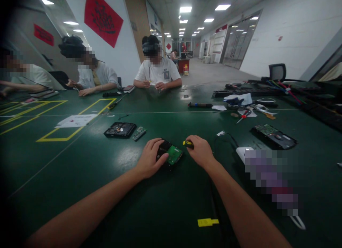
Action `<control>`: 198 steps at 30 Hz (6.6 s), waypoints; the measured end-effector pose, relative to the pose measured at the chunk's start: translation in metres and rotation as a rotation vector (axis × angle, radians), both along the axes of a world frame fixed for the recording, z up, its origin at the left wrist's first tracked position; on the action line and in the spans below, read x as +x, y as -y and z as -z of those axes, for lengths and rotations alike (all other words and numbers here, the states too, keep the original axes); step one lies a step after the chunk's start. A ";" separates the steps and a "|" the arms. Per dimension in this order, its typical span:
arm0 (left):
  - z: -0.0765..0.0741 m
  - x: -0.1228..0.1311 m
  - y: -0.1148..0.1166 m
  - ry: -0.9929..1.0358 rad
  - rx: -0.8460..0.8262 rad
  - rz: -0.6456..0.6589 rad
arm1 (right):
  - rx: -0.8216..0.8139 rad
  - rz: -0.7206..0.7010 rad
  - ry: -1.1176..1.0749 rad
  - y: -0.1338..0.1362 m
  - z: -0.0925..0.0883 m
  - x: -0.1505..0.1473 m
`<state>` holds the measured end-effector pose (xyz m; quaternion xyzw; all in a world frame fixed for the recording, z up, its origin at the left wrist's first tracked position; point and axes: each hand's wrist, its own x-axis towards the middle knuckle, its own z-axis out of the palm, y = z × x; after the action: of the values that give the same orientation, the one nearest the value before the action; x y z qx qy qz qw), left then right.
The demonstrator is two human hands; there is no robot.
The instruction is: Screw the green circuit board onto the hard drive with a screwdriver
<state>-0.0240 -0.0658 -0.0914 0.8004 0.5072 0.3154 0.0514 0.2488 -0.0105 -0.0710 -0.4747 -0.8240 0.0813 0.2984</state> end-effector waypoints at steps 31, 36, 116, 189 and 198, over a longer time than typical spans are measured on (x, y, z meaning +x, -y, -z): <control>0.005 -0.029 -0.030 -0.086 -0.109 0.155 | -0.050 0.002 0.040 -0.004 0.008 -0.001; 0.003 -0.029 -0.032 -0.067 -0.089 0.159 | -0.066 0.021 0.071 -0.006 0.010 -0.002; -0.009 -0.029 0.005 -0.233 -0.151 0.337 | -0.200 0.085 0.316 -0.004 0.006 -0.002; -0.009 -0.025 0.003 -0.163 -0.108 0.438 | -0.119 -0.134 0.343 0.022 -0.014 -0.051; -0.010 -0.024 0.003 -0.171 -0.120 0.425 | -0.073 -0.175 0.378 0.021 -0.013 -0.054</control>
<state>-0.0478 -0.0685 -0.0814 0.9085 0.3477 0.1978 0.1212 0.1952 -0.0315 -0.0580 -0.4188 -0.8998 0.0461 0.1130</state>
